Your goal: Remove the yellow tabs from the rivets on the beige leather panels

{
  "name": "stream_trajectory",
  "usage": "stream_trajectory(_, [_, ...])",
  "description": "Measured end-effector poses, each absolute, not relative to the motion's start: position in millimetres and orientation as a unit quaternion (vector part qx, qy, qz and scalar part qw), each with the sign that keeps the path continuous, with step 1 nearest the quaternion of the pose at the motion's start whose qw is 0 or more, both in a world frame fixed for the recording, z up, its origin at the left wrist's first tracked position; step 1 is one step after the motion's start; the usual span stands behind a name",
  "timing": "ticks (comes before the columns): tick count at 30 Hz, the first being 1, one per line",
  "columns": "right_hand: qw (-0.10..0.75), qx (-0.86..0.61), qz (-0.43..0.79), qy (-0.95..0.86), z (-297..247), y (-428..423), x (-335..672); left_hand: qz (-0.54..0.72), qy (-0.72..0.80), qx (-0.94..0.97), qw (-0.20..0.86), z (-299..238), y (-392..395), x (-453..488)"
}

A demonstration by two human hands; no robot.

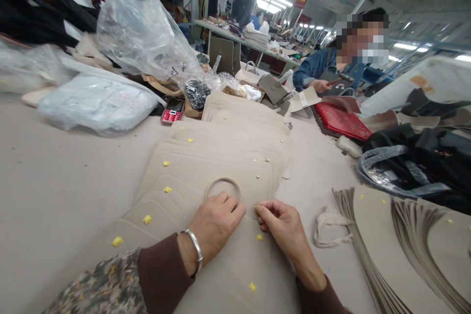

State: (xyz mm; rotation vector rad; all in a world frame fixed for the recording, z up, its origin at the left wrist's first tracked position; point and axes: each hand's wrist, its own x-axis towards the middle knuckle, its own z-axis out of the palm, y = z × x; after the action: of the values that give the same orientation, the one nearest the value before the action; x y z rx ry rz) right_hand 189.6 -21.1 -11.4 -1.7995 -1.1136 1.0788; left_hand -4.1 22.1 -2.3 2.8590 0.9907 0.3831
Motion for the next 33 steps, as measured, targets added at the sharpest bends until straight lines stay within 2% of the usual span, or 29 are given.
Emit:
stream_trajectory(7, [0.278,-0.723,0.239,-0.586,-4,-18,181,0.111,0.331,0.936,0.038,-6,22,-1])
stream_trajectory(13, [0.275,-0.711,0.155,-0.628,-12,-20,184,0.101,0.333,0.936,0.045,-5,23,-2])
stream_trajectory(18, [0.31,-0.699,0.164,-0.624,-18,-26,192,0.098,0.333,0.936,0.05,-5,24,-4])
stream_trajectory(23, [0.302,-0.668,0.105,-0.672,-17,-27,187,0.112,0.331,0.935,0.055,-7,25,-3])
stream_trajectory(28, [0.251,-0.687,0.088,-0.677,-10,-19,177,0.133,0.325,0.934,0.058,-4,24,-4])
stream_trajectory(33, [0.201,-0.729,0.155,-0.635,4,-23,175,0.163,0.31,0.93,0.114,10,20,-9])
